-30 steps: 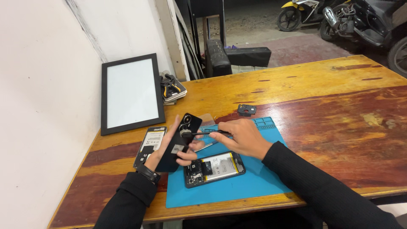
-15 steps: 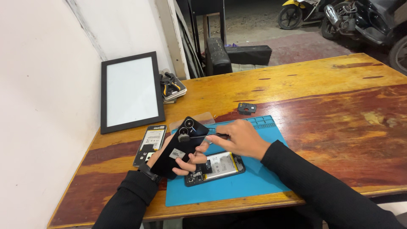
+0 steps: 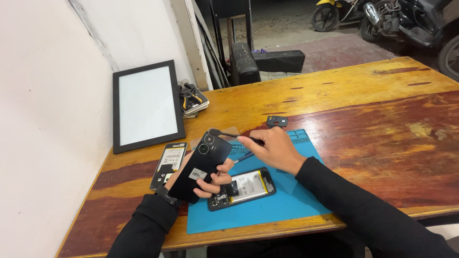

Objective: The person disassembles a smartphone by removing the back cover and using a prying tool to separate components. They handle the phone body, back cover, and internal parts on a blue mat while using a screwdriver and prying tool.

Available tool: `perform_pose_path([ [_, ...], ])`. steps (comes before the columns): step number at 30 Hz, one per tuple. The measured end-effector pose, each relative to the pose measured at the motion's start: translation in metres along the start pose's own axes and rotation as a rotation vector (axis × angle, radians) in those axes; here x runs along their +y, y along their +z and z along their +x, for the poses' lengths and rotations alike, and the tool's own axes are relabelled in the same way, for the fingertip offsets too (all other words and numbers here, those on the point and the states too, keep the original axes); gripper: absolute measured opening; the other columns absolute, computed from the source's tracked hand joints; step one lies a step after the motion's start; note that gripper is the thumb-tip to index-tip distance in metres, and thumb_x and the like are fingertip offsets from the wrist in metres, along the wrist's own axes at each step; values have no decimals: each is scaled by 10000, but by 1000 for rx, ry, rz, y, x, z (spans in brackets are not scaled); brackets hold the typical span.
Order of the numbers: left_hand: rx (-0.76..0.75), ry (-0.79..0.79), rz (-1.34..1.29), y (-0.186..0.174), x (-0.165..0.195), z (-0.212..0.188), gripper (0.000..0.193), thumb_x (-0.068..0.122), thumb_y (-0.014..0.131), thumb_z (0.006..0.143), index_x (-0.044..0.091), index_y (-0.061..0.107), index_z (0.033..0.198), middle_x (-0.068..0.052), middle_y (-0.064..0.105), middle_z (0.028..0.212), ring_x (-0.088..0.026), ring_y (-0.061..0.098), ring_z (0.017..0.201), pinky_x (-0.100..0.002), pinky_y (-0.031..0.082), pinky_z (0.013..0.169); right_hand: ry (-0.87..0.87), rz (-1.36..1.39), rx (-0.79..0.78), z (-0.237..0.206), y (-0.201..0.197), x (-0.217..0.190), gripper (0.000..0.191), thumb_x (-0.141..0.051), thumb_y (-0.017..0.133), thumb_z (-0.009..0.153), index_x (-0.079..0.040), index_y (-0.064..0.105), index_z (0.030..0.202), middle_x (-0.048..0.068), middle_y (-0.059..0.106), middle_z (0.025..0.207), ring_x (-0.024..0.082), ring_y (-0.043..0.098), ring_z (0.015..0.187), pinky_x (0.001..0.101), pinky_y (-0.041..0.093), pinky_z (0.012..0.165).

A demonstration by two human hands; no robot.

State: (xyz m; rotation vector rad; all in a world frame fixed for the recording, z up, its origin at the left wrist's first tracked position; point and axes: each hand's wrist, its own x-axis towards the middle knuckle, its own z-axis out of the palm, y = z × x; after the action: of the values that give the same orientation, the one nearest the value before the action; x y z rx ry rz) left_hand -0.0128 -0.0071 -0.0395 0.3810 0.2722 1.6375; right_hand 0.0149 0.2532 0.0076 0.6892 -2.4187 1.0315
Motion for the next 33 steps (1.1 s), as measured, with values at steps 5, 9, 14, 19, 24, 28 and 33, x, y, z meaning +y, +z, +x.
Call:
perform_pose_path([
  [5,-6,-31,5,-1,1,-1,615,686,467,985,72,436,944,-42,389,782,-96,476,490,-243,349,325,-140,30,-78,-3,1,-1,475,-405,683,942,-47,682,630,111,526,455,224,436,360,370,327,395],
  [9,24,-7,8,4,0,-2,596,669,458,1002,77,434,941,-38,384,778,-92,462,482,-247,346,329,-134,-18,-119,-6,1,-4,495,-432,692,930,-48,685,617,121,521,447,233,445,349,374,331,399],
  [14,84,50,16,12,-2,-2,567,652,439,1016,92,423,924,-26,374,762,-84,444,466,-235,343,319,-194,-70,-104,-3,-4,-2,478,-438,705,918,-59,702,627,116,538,453,231,478,354,362,354,397],
  [19,94,80,43,13,-1,-2,558,654,424,1030,107,417,919,-17,376,761,-80,438,470,-236,337,329,-181,-122,-15,-1,-5,2,469,-446,703,916,-63,718,644,104,566,458,238,522,362,362,381,399],
  [24,110,43,62,11,4,-4,617,720,419,983,107,421,913,-22,383,772,-88,399,472,-258,309,358,-231,-117,-85,-8,6,-5,476,-464,701,912,-60,736,664,123,540,437,262,520,360,376,384,393],
  [28,76,97,89,12,1,2,726,837,408,907,111,436,921,-23,393,783,-94,393,483,-258,305,362,-186,-153,-114,-8,5,-6,518,-486,695,909,-52,716,628,128,524,427,271,506,351,389,383,391],
  [33,324,513,423,18,-6,4,946,914,312,725,76,568,1083,-78,491,824,-117,467,545,-242,382,422,-191,-158,-135,-7,6,-5,525,-491,671,922,-66,708,617,126,515,420,274,502,347,390,390,393],
])
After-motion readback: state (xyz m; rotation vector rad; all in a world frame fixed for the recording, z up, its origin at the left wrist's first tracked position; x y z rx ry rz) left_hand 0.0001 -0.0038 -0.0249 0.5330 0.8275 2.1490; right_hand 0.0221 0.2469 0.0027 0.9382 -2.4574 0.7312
